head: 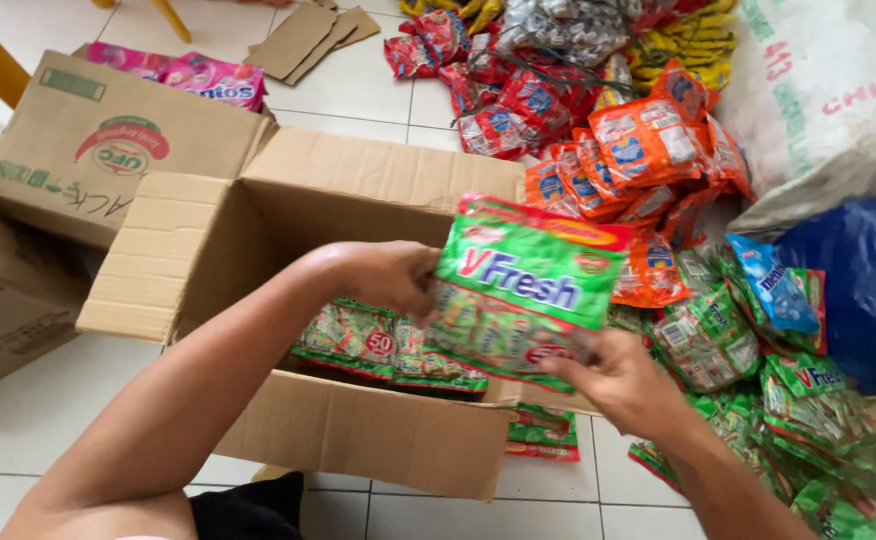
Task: Packing individual packets of candy from the floor into a cardboard box.
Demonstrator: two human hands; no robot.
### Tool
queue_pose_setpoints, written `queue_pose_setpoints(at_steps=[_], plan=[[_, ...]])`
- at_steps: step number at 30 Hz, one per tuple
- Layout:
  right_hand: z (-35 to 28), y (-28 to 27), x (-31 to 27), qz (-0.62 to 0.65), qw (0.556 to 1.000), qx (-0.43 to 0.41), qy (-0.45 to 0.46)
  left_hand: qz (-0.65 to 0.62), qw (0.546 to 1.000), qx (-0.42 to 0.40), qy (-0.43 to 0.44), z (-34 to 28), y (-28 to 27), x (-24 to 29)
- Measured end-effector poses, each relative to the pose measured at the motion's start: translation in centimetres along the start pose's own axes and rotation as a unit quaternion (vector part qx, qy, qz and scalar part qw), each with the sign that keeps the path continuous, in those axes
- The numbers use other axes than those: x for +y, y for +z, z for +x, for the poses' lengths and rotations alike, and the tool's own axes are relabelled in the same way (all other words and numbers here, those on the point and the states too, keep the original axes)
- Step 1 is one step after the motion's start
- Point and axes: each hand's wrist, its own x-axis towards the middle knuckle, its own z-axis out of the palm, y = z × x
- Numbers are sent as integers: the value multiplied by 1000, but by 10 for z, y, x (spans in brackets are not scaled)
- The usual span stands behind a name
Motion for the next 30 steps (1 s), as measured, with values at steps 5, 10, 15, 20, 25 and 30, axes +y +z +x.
queue_pose_setpoints(at_steps=[5,10,15,20,25,30], plan=[[54,46,-24,-218,975,-47,-3,-103,978,-74,-168,-15,-22,-72],[110,89,-13,-289,953,-86,-37,-129,939,-117,-297,-7,-20,-160],[154,107,14,-354,931,-80,-46,-122,929,-84,-340,14,6,-210],[174,113,6,-463,882,-73,50,-120,935,-51,-330,43,26,-234],[187,120,25,-519,840,-87,131,-117,932,33,-342,64,56,-251],[202,128,45,-551,808,-121,169,-58,941,71,-326,56,71,-243]])
